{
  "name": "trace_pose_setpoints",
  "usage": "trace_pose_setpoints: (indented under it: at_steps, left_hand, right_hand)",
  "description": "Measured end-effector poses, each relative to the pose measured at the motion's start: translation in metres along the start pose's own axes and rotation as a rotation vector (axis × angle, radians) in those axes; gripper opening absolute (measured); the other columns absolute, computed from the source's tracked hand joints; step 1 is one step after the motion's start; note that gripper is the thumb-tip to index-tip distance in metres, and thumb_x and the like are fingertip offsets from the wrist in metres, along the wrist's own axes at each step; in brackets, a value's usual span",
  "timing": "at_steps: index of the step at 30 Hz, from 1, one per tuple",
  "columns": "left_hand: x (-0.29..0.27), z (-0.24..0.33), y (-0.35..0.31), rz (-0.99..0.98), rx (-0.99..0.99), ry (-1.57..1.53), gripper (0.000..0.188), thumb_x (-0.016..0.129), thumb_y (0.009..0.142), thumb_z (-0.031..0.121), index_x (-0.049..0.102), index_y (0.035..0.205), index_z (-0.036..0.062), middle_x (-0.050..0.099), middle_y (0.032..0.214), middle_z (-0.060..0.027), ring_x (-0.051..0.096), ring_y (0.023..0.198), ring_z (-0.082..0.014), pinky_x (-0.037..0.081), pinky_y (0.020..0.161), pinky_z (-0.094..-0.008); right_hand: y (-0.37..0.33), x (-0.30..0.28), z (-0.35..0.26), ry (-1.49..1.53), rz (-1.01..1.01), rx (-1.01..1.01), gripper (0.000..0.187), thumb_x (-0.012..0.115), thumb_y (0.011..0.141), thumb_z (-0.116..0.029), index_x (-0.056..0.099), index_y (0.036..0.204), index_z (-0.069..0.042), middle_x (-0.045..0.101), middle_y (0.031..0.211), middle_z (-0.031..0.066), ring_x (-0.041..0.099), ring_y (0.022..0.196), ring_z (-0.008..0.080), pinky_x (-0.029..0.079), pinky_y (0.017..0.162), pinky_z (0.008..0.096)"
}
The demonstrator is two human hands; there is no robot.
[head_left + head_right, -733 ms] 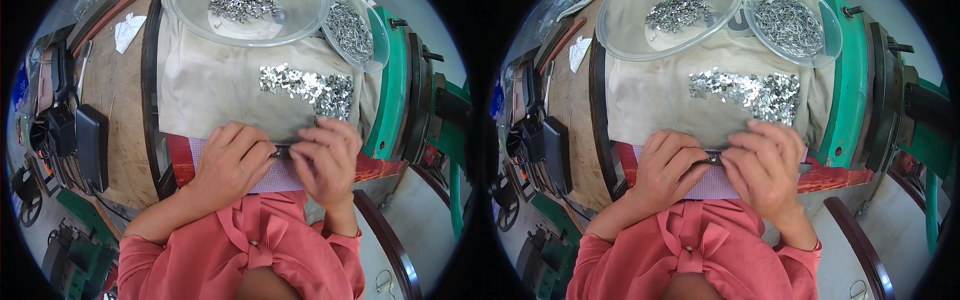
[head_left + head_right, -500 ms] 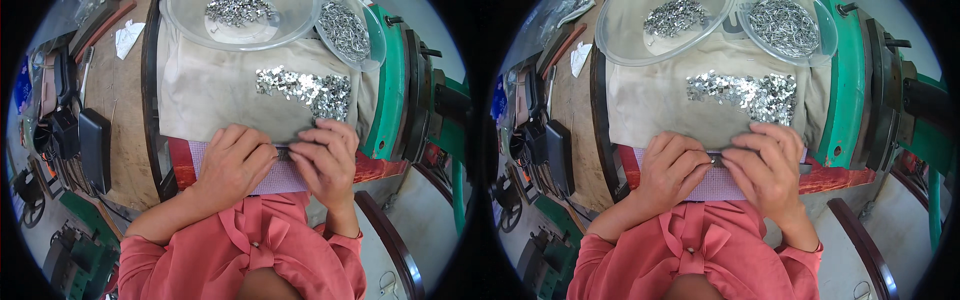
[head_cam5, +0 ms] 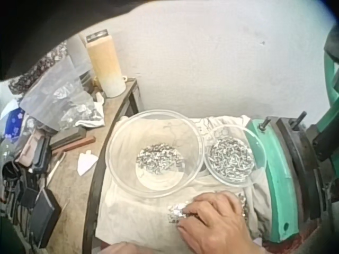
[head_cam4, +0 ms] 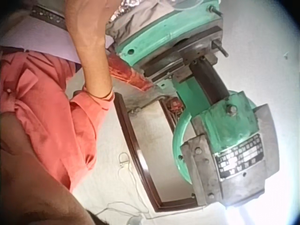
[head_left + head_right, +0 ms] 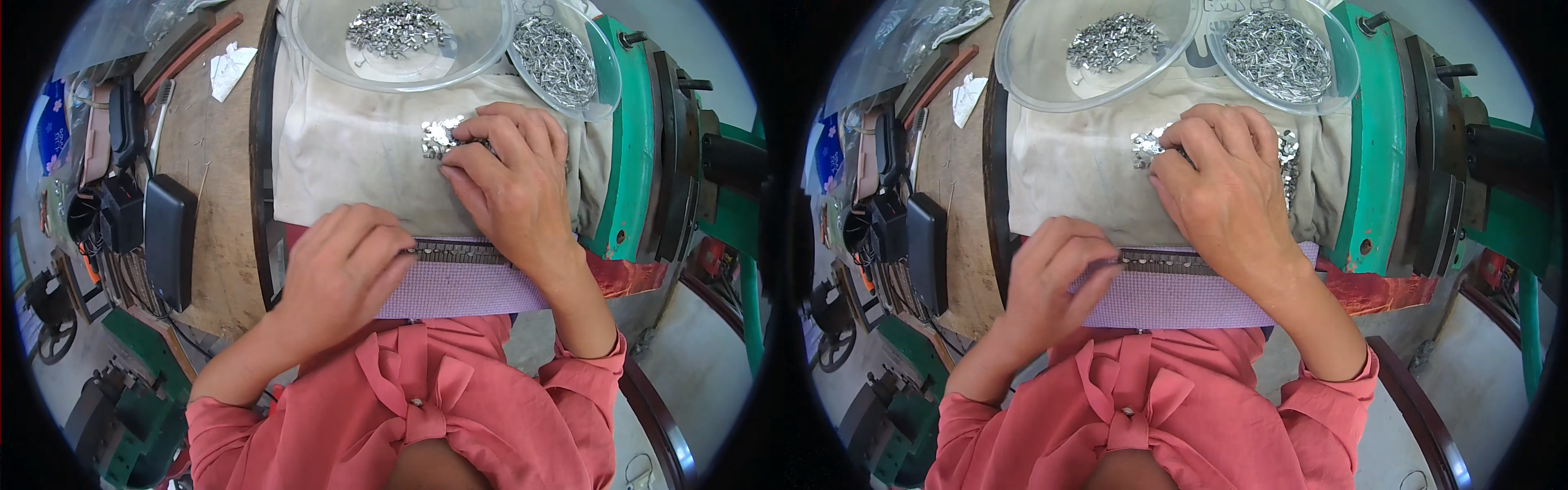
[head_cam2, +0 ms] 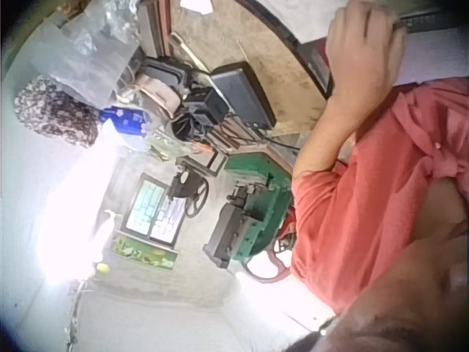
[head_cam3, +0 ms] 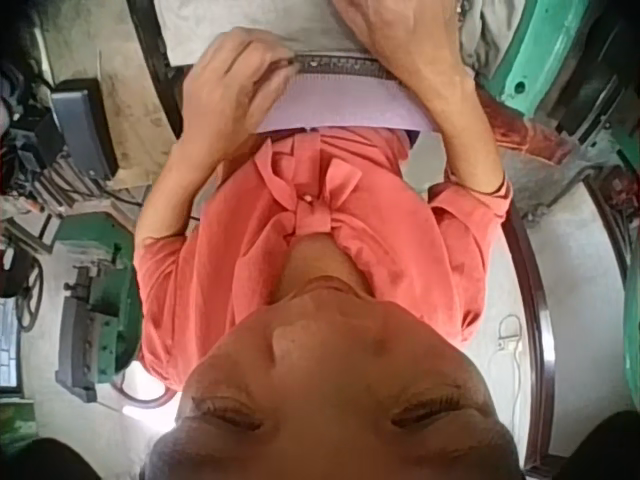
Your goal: The person places small, silver metal pieces into the slots of a long, dark metal strip held on a purple checkered mat. They repeatedly pick up individual pieces from a pile on the table and insert them into the strip, occasionally adjusting the strip's position.
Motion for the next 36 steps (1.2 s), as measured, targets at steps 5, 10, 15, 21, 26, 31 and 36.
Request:
trace_pose_setpoints:
  at_steps: [5, 10, 15, 21, 26, 31, 36]
  left_hand:
    - [-0.016, -0.011, 0.016, 0.019, 0.045, 0.104, 0.022, 0.075, 0.078, 0.002, 0.065, 0.097, 0.003, 0.063, 0.096, -0.0133, 0.063, 0.087, -0.033, 0.051, 0.074, -0.0395]
    - [0.0, -0.015, 0.051, 0.074, 0.072, 0.224, 0.017, 0.073, 0.081, 0.006, 0.065, 0.096, 0.0049, 0.061, 0.095, -0.0099, 0.061, 0.088, -0.0324, 0.05, 0.074, -0.0402]
    - [0.012, -0.021, 0.061, 0.066, 0.08, 0.31, 0.014, 0.073, 0.082, 0.007, 0.064, 0.093, 0.0068, 0.06, 0.093, -0.0074, 0.061, 0.086, -0.0304, 0.049, 0.072, -0.0405]
    - [0.005, -0.02, 0.054, -0.004, -0.033, 0.142, 0.013, 0.073, 0.082, 0.007, 0.064, 0.091, 0.0058, 0.059, 0.093, -0.0073, 0.062, 0.083, -0.0296, 0.049, 0.069, -0.0391]
    - [0.003, -0.023, 0.038, -0.012, -0.123, 0.109, 0.011, 0.074, 0.081, 0.006, 0.067, 0.09, 0.0049, 0.058, 0.092, -0.008, 0.062, 0.08, -0.0276, 0.049, 0.068, -0.036]
    - [0.001, -0.033, 0.029, 0.027, -0.216, 0.043, 0.011, 0.075, 0.08, 0.005, 0.071, 0.09, 0.0023, 0.057, 0.091, -0.0082, 0.061, 0.08, -0.0227, 0.048, 0.069, -0.0322]
    - [0.001, -0.043, 0.027, 0.023, -0.286, -0.095, 0.011, 0.075, 0.079, 0.004, 0.073, 0.09, 0.0006, 0.056, 0.091, -0.0056, 0.058, 0.079, -0.0169, 0.047, 0.069, -0.0291]
  right_hand:
    - [-0.004, -0.004, -0.005, 0.003, 0.007, 0.005, 0.018, 0.08, 0.069, -0.01, 0.07, 0.084, -0.011, 0.065, 0.104, 0.0012, 0.059, 0.11, 0.0262, 0.038, 0.098, 0.0435]
    - [-0.009, -0.006, -0.004, -0.012, -0.01, 0.034, 0.018, 0.081, 0.068, -0.009, 0.069, 0.083, -0.01, 0.066, 0.104, 0.0013, 0.059, 0.11, 0.0263, 0.038, 0.098, 0.0438]
    - [-0.033, -0.022, -0.003, 0.092, 0.045, 0.072, 0.019, 0.081, 0.069, -0.01, 0.068, 0.082, -0.01, 0.066, 0.101, 0.0016, 0.06, 0.107, 0.0269, 0.039, 0.098, 0.0463]
    - [-0.077, -0.028, -0.016, 0.113, 0.013, 0.171, 0.02, 0.084, 0.068, -0.013, 0.071, 0.083, -0.014, 0.067, 0.102, -0.0005, 0.06, 0.109, 0.0254, 0.038, 0.102, 0.0482]
    - [-0.077, -0.027, -0.016, 0.139, -0.048, 0.17, 0.023, 0.085, 0.067, -0.015, 0.073, 0.086, -0.014, 0.066, 0.103, -0.0005, 0.059, 0.111, 0.0256, 0.037, 0.103, 0.0505]
    - [-0.039, -0.023, -0.005, 0.09, -0.007, 0.071, 0.022, 0.082, 0.07, -0.012, 0.073, 0.091, -0.013, 0.065, 0.103, 0.001, 0.059, 0.108, 0.0271, 0.038, 0.101, 0.0477]
    - [-0.001, -0.004, -0.003, 0.044, -0.003, -0.012, 0.02, 0.079, 0.071, -0.01, 0.072, 0.089, -0.011, 0.062, 0.1, 0.003, 0.058, 0.105, 0.0261, 0.04, 0.099, 0.046]
Point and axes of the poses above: each hand's wrist, its own y-axis towards the middle knuckle, its own x-axis out of the palm, z = x × y, the point moved 7 cm from there along y, towards the middle knuckle
